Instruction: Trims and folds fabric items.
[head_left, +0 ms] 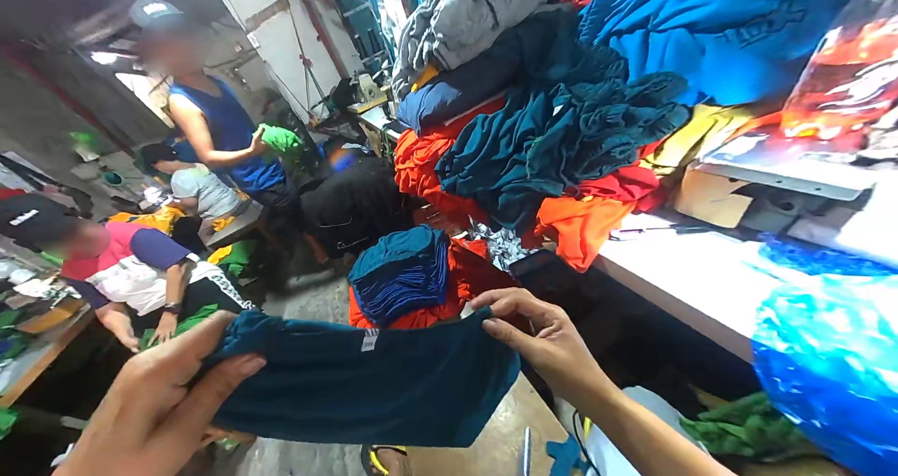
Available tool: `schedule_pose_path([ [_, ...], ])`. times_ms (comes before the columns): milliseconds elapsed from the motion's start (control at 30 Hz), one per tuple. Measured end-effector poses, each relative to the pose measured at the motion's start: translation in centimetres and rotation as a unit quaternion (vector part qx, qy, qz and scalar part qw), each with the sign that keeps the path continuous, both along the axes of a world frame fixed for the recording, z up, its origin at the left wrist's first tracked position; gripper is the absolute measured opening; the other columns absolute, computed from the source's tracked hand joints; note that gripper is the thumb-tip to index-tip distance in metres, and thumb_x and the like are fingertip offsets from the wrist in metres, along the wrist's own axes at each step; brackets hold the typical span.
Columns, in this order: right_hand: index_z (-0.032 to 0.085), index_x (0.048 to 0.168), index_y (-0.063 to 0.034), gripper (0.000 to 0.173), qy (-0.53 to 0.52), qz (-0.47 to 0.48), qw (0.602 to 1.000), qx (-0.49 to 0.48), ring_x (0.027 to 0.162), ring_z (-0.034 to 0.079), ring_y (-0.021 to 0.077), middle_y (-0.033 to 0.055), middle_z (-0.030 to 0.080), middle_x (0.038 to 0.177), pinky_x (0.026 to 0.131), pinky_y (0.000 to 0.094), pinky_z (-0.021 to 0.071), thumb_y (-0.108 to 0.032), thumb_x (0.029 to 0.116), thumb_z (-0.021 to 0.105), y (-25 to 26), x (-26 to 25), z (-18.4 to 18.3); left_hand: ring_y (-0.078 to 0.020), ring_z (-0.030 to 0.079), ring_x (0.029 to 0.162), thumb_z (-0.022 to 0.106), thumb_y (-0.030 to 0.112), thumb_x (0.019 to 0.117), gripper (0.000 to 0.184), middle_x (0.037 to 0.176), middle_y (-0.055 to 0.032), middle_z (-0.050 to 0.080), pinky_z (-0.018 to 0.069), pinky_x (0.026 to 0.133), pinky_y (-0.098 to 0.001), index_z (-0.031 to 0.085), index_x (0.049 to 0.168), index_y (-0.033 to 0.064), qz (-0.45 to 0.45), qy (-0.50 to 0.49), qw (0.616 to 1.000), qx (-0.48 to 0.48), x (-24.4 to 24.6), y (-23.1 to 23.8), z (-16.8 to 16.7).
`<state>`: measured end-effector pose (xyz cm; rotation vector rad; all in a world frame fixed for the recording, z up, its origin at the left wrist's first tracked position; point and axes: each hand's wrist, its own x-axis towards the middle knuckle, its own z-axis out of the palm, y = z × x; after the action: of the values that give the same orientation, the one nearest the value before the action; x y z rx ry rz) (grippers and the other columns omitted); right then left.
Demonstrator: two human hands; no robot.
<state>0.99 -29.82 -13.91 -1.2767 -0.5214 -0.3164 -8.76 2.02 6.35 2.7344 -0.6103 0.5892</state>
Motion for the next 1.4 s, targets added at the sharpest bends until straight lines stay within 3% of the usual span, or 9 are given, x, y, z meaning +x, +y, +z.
schedule_pose_path([
  [200, 0.063, 0.102, -0.0132, 0.016, 0.009, -0.007, 1.000, -0.008, 0.070, 0.061, -0.0014, -0.0082, 0.065, 0.081, 0.064, 0.0137, 0.0515, -0.004, 0.0901, 0.068, -0.8, -0.3, 0.9, 0.0116, 0.061, 0.079, 0.057, 0.047, 0.0993, 0.036, 0.087, 0.0132, 0.066, 0.0515, 0.072, -0.0097, 0.068, 0.104, 0.0134, 0.005, -0.019, 1.000, -0.003, 0.5, 0.1, -0.2],
  [300, 0.069, 0.114, -0.0103, 0.024, 0.002, 0.033, 0.994, -0.101, 0.073, 0.064, 0.0001, -0.0062, 0.070, 0.086, 0.066, 0.0167, 0.0539, -0.005, 0.0902, 0.071, -1.9, -0.7, 1.3, 0.0129, 0.060, 0.078, 0.057, 0.045, 0.0991, 0.032, 0.086, 0.0150, 0.065, 0.0499, 0.071, -0.0083, 0.067, 0.105, 0.0153, 0.003, -0.015, 1.000, 0.011, 0.4, 0.1, 0.1],
  [433, 0.075, 0.105, -0.0099, 0.015, -0.002, 0.110, 0.976, -0.189, 0.079, 0.066, 0.0010, -0.0049, 0.073, 0.092, 0.071, 0.0205, 0.0555, -0.007, 0.0921, 0.069, -2.6, -1.2, 1.8, 0.0100, 0.060, 0.077, 0.054, 0.044, 0.1007, 0.035, 0.085, 0.0115, 0.065, 0.0519, 0.070, -0.0135, 0.067, 0.105, 0.0118, -0.009, -0.008, 0.998, 0.056, 0.3, -0.4, 0.6],
  [600, 0.068, 0.101, -0.0057, 0.007, 0.098, 0.166, 0.957, -0.214, 0.070, 0.060, 0.0042, -0.0007, 0.068, 0.087, 0.064, 0.0237, 0.0510, -0.007, 0.0963, 0.062, -2.1, -1.4, 0.5, 0.0032, 0.060, 0.072, 0.053, 0.035, 0.0995, 0.031, 0.081, 0.0052, 0.065, 0.0523, 0.066, -0.0193, 0.068, 0.100, 0.0077, -0.023, -0.002, 0.994, 0.108, 1.0, -1.4, -0.1],
  [733, 0.064, 0.105, -0.0057, 0.007, 0.167, 0.202, 0.943, -0.205, 0.055, 0.048, 0.0005, -0.0019, 0.062, 0.080, 0.051, 0.0170, 0.0409, -0.006, 0.1001, 0.059, -2.1, -0.8, 0.0, 0.0084, 0.061, 0.074, 0.055, 0.036, 0.0990, 0.028, 0.082, 0.0113, 0.065, 0.0535, 0.067, -0.0150, 0.068, 0.102, 0.0123, -0.024, 0.022, 0.995, 0.095, 2.1, -1.4, -0.1],
  [867, 0.061, 0.103, -0.0110, 0.008, 0.210, 0.269, 0.923, -0.179, 0.053, 0.047, -0.0048, -0.0083, 0.062, 0.077, 0.049, 0.0118, 0.0387, -0.005, 0.0999, 0.057, -2.6, 0.0, -0.7, -0.0002, 0.063, 0.070, 0.059, 0.021, 0.0954, 0.019, 0.079, 0.0049, 0.066, 0.0541, 0.065, -0.0229, 0.068, 0.104, 0.0063, -0.012, 0.063, 0.994, 0.090, 4.0, -2.4, -0.9],
  [1033, 0.065, 0.112, -0.0014, 0.013, 0.292, 0.166, 0.916, -0.218, 0.055, 0.056, 0.0047, 0.0019, 0.064, 0.075, 0.053, 0.0200, 0.0487, -0.001, 0.1018, 0.056, -2.5, 3.2, -5.3, -0.0192, 0.068, 0.079, 0.066, 0.010, 0.0973, 0.019, 0.089, -0.0106, 0.071, 0.0565, 0.075, -0.0431, 0.069, 0.112, -0.0008, -0.030, 0.179, 0.980, 0.085, 9.1, -4.0, -5.7],
  [1167, 0.063, 0.112, 0.0041, 0.014, 0.298, 0.089, 0.929, -0.202, 0.074, 0.068, 0.0151, 0.0118, 0.068, 0.097, 0.069, 0.0323, 0.0596, 0.003, 0.1016, 0.053, -3.8, 6.2, -7.7, -0.0319, 0.069, 0.095, 0.063, 0.011, 0.1004, 0.024, 0.100, -0.0209, 0.071, 0.0529, 0.088, -0.0532, 0.067, 0.116, -0.0066, -0.034, 0.221, 0.974, 0.043, 14.8, -5.5, -9.0],
  [1400, 0.071, 0.108, -0.0040, 0.017, 0.089, -0.099, 0.951, -0.278, 0.089, 0.069, 0.0121, 0.0050, 0.072, 0.102, 0.081, 0.0346, 0.0589, -0.007, 0.0949, 0.061, -5.9, 6.9, -10.9, -0.0253, 0.071, 0.092, 0.072, 0.006, 0.0892, 0.021, 0.102, -0.0098, 0.072, 0.0582, 0.081, -0.0506, 0.073, 0.110, 0.0054, -0.101, 0.067, 0.992, 0.032, 17.0, -2.7, -15.8],
])
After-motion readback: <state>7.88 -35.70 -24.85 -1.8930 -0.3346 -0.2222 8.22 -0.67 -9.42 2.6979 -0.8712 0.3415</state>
